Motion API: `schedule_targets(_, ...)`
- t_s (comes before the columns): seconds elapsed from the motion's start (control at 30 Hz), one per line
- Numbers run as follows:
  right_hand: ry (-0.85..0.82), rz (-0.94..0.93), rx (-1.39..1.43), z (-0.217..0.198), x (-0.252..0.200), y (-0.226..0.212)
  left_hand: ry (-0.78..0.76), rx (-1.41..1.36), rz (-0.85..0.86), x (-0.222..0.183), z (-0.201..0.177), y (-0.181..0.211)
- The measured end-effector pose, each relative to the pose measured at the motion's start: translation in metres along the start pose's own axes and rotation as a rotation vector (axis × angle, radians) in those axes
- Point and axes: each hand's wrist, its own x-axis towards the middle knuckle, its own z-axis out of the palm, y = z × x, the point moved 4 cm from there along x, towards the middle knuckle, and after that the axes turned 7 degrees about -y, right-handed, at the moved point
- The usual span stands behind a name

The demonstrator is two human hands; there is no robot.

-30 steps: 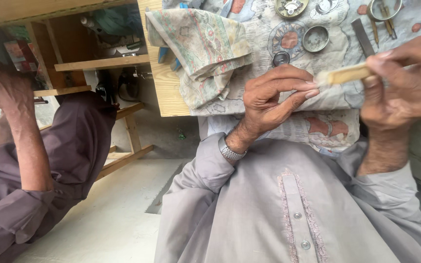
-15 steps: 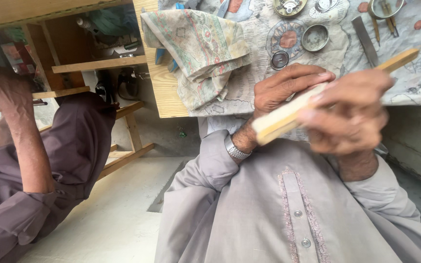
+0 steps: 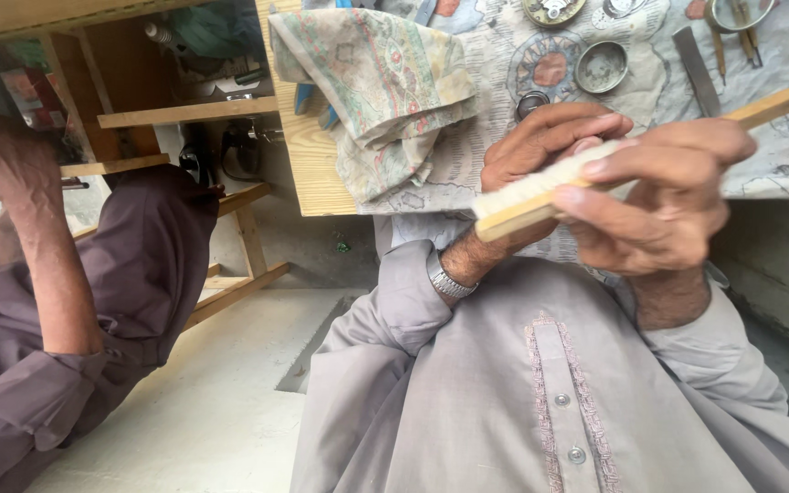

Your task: The person sits on the floor and uses tweezers to pick small particles from a patterned cloth held in their left hand. They repeatedly rub the cloth with a small wooden block and continue using the tweezers to remove debris from the fabric surface.

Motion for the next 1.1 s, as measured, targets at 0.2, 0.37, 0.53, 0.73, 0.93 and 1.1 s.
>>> schedule_targets(0.2,0.015,0.384,0.088,-0.011,0.012,0.050,0.085,-0.224,-0.129,-0.004,-0.007,-0.005)
schedule_targets(0.37,-0.003,0.127,0.038,0.002,0.005,0.023,0.039,-0.218,-0.055,-0.004,-0.007,-0.006)
schedule_targets(0.53,-0.017,0.232,-0.002,-0.003,0.006,0.035,0.066,-0.206,-0.051,-0.003,-0.010,-0.007)
schedule_targets(0.73,-0.018,0.328,0.054,-0.019,-0.001,0.057,0.078,-0.324,-0.017,-0.005,-0.019,-0.013)
schedule_targets(0.93,-0.003,0.288,0.077,-0.012,0.017,0.044,0.095,-0.380,-0.048,-0.003,-0.017,-0.015)
schedule_targets(1.1,0.014,0.278,0.043,-0.013,0.020,0.039,0.034,-0.157,-0.073,0.001,-0.019,-0.009)
